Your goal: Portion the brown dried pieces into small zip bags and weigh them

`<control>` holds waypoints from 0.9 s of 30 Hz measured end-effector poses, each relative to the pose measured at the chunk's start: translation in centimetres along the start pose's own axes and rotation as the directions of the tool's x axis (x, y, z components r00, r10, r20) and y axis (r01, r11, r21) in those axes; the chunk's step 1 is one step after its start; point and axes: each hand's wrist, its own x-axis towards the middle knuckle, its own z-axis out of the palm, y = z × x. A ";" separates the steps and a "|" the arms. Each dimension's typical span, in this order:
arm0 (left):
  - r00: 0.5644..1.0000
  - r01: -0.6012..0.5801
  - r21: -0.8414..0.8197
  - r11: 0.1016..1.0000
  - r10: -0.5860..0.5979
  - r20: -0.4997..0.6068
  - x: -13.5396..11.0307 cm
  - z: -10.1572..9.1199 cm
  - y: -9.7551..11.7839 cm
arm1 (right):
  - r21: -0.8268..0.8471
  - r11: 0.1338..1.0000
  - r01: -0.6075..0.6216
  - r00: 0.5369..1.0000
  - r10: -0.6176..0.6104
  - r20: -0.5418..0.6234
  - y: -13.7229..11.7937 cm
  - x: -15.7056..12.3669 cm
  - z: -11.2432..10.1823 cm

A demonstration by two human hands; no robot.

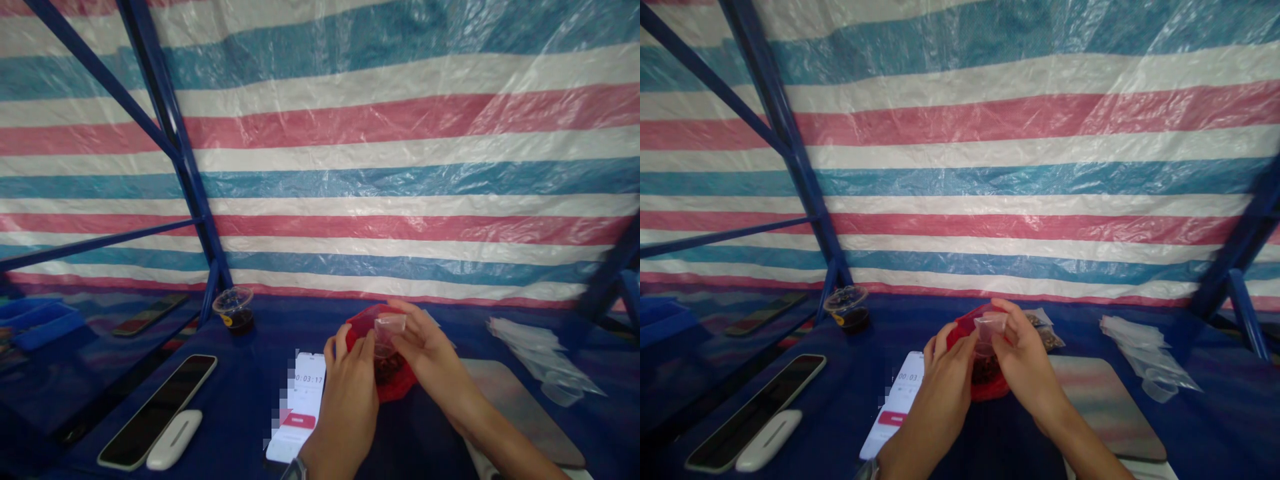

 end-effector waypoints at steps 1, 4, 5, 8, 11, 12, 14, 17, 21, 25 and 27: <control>1.000 0.011 -0.008 1.000 -0.011 0.004 0.1 0.0 0.0 | 0.012 1.000 0.002 1.000 -0.002 0.001 0.0 0.1 -0.1; 1.000 0.019 -0.034 0.999 -0.019 0.006 0.3 -0.1 0.1 | 0.033 0.999 0.013 1.000 -0.013 -0.005 0.1 0.1 -0.3; 1.000 0.014 -0.041 0.999 -0.013 0.002 0.4 0.0 0.1 | 0.033 0.999 0.007 1.000 -0.007 0.000 0.1 0.0 -0.2; 1.000 -0.006 -0.056 0.998 0.006 -0.012 0.4 0.0 0.1 | 0.016 1.000 -0.008 1.000 0.007 0.016 -0.1 -0.1 0.0; 0.998 -0.003 -0.052 0.999 0.000 -0.059 0.4 -0.2 0.2 | -0.024 1.000 -0.002 1.000 0.003 0.018 -0.9 -0.2 -0.1; 0.997 0.003 -0.045 0.999 -0.007 -0.077 0.4 -0.2 0.2 | -0.047 0.999 -0.007 1.000 0.008 0.023 -1.2 -0.2 -0.3; 0.994 0.018 -0.028 0.999 -0.020 -0.104 0.4 -0.3 0.1 | -0.103 0.995 -0.012 1.000 0.015 0.027 -1.9 -0.1 -0.7; 0.991 0.049 -0.004 0.999 -0.050 -0.125 0.6 -0.4 -0.2 | -0.185 0.983 0.022 1.000 -0.019 0.018 -2.6 0.0 -1.2; 0.986 0.070 0.001 0.998 -0.069 -0.153 0.8 -0.5 -0.3 | -0.231 0.972 0.047 0.999 -0.048 0.001 -2.4 0.0 -1.3; 0.985 0.055 -0.074 0.996 -0.067 -0.162 0.8 -0.6 0.0 | -0.260 0.963 0.064 0.997 -0.073 -0.025 -1.6 -0.2 -1.4; 0.985 0.061 -0.116 0.991 -0.079 -0.156 0.9 -0.7 0.1 | -0.313 0.946 0.086 0.994 -0.101 -0.032 -1.4 -0.2 -1.7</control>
